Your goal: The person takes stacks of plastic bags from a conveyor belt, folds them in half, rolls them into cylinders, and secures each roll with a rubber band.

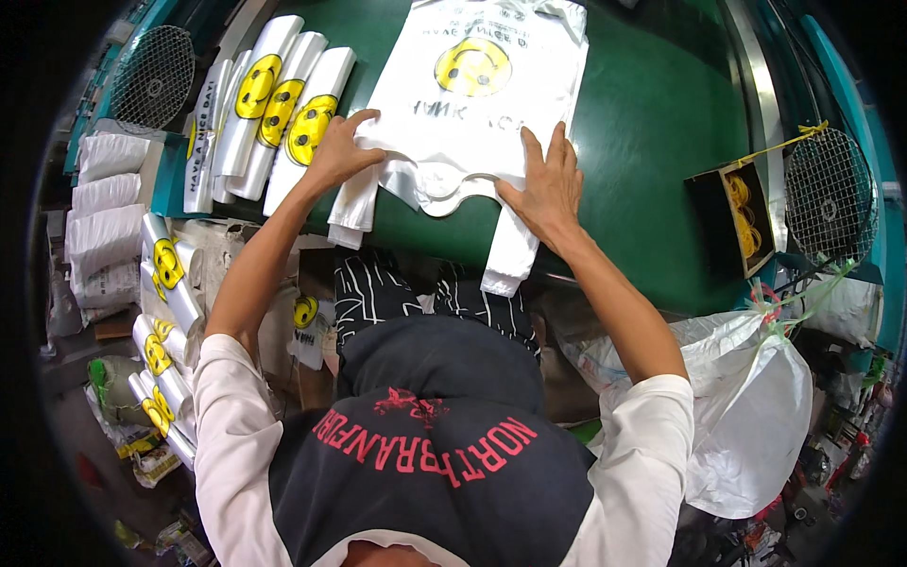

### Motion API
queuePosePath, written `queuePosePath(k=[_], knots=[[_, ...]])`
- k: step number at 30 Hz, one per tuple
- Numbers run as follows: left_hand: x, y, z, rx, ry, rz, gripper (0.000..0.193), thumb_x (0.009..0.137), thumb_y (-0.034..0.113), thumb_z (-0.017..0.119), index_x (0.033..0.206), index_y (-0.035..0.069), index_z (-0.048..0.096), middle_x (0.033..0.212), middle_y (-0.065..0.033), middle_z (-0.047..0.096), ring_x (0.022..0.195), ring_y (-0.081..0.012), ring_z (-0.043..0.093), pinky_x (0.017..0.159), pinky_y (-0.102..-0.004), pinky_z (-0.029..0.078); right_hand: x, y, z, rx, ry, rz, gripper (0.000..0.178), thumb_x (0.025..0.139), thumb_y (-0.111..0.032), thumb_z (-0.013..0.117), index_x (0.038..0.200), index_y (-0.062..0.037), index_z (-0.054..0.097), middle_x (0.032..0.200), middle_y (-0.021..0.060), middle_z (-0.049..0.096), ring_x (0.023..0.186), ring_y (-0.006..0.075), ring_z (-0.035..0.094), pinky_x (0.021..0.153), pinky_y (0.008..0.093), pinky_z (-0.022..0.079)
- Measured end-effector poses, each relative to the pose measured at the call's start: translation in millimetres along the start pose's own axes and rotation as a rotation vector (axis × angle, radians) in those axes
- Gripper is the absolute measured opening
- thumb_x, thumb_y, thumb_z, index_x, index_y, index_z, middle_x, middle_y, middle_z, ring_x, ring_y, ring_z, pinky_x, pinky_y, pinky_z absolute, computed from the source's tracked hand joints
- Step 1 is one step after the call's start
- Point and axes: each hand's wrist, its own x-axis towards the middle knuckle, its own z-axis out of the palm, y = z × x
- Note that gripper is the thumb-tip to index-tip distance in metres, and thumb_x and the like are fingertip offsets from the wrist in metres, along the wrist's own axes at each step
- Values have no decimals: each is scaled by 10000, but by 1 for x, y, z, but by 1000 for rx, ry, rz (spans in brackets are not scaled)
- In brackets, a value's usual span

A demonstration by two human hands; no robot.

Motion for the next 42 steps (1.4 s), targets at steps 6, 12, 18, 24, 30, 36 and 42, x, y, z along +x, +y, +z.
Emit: queuePosePath(k=[6, 12, 18, 24, 30, 36, 42], knots=[[3, 41, -22, 187, 101, 170, 447, 669, 337, 693, 1030, 74, 705, 1026, -220, 558, 985, -370, 562, 852, -432, 489, 18, 27, -7, 208, 57, 31, 520, 719, -279, 691, 1183, -74, 574, 1324, 245, 470, 1194, 397, 474, 938, 445, 445], [9, 66, -40, 181, 186, 280, 414, 690, 333, 668, 1016, 82, 710, 982, -190, 583, 924, -353, 610, 823, -433, 503, 43, 41, -52, 105, -37, 93, 412, 748, -322, 641, 1053, -45, 617, 1035, 181, 663, 976, 364, 623, 837, 437, 480], [4, 46, -60, -82, 239, 394, 447, 757, 284, 648, 1148, 67, 646, 908, -118, 629, 817, -239, 619, 747, -378, 504, 39, 37, -99, 625, -104, 166, 562, 750, -307, 697, 1188, 5, 535, 1076, 182, 634, 945, 259, 635, 810, 351, 494], [-94, 18, 6, -851, -541, -219, 507, 816, 66, 665, 1297, 27, 511, 969, -103, 623, 766, -135, 604, 587, -269, 525, -61, 42, -41, 1047, -65, 377, 730, 788, -90, 721, 1380, 16, 307, 1278, 259, 489, 1000, 239, 601, 860, 317, 493], [-49, 62, -25, -688, -402, 55, 475, 912, 290, 589, 1262, -18, 500, 1049, -107, 633, 982, -151, 557, 872, -324, 442, -41, 44, -72, 842, -444, 373, 346, 852, -207, 680, 1111, 1, 583, 683, 44, 610, 576, 122, 593, 503, 251, 487], [6, 88, 42, -90, -238, 590, 592, 898, 321, 524, 1393, 32, 376, 1436, -177, 369, 1321, -331, 346, 1087, -427, 288, 30, 8, -31, 1245, -578, 342, 461, 918, -220, 562, 1314, -8, 457, 1206, 197, 593, 1060, 228, 616, 811, 327, 544], [-9, 62, 52, 249, -185, 839, 887, 803, 511, 620, 1444, 16, 257, 1532, -163, 188, 1407, -346, 195, 1123, -505, 200, 7, 32, -28, -455, 10, -712, 563, 804, -140, 613, 1340, -66, 456, 1299, 120, 536, 1120, 289, 572, 897, 381, 485]])
